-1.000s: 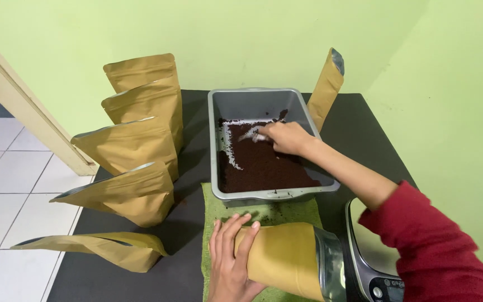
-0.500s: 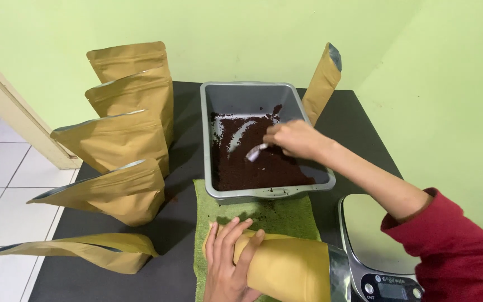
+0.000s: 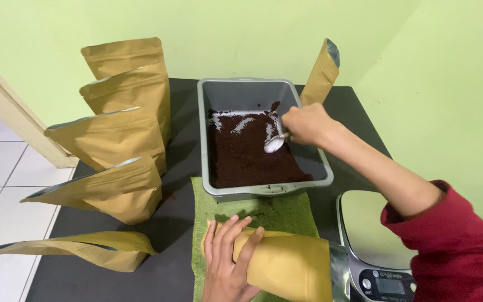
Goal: Filling and weighing coffee bags with ground coffee using a spoon and a digital scale to ensure precise portioning.
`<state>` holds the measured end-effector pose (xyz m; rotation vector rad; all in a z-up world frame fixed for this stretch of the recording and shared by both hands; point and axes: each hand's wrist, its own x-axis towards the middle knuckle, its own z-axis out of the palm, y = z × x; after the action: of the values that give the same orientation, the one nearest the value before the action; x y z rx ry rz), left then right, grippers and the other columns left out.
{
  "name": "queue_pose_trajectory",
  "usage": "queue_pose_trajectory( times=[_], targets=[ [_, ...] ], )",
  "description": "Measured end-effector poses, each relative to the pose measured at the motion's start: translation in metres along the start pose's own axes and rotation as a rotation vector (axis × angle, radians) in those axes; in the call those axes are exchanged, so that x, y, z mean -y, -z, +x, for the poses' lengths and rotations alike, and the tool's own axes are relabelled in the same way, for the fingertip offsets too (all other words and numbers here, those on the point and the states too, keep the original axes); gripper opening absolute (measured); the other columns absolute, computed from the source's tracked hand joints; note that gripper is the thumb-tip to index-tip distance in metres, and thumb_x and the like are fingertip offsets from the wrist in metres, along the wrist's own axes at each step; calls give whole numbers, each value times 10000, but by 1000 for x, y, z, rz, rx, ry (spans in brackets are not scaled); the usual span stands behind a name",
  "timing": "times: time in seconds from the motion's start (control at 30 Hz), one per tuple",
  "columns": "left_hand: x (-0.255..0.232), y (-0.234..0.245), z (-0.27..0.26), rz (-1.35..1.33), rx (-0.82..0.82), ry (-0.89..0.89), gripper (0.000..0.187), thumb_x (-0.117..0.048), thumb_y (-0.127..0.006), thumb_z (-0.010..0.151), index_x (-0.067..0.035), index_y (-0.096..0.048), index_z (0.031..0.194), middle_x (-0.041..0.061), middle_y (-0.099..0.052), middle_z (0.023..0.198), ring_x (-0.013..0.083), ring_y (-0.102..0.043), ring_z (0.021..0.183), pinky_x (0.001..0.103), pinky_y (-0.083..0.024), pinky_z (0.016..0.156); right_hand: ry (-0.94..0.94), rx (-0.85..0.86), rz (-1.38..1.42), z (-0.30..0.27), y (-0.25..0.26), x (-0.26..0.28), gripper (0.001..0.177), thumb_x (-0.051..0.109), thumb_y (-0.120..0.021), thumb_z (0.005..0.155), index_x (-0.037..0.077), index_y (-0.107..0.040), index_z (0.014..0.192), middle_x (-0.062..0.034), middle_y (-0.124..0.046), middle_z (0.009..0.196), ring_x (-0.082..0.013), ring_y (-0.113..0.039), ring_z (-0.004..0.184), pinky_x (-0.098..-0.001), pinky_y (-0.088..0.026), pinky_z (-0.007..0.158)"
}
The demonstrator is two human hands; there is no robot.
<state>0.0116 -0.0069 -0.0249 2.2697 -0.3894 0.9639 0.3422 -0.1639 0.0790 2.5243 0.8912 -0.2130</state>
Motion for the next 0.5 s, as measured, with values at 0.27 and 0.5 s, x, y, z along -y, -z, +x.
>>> queue_pose_trajectory(
  times=[0.27, 0.5],
  targets=[
    [-3, 2, -3, 7, 63, -106, 614, -579, -429, 1029, -196, -423, 1508, 199, -518, 1435, 393, -468, 1410, 692, -251, 1178, -147, 155, -281, -18, -9, 42, 163, 238, -610, 930, 222, -770, 957, 70, -765, 937, -224, -758, 859, -347, -516, 700],
    [-3, 6, -3, -37, 71, -93, 667, -499, -642, 964, -183, -422, 1509, 190, -477, 1453, 420, -455, 1423, 700, -213, 1194, 39, 408, 166, -22, 25, 63, 332, 236, -438, 1019, 67, -723, 986, -28, -718, 862, -189, -667, 772, -389, -579, 740]
  ],
)
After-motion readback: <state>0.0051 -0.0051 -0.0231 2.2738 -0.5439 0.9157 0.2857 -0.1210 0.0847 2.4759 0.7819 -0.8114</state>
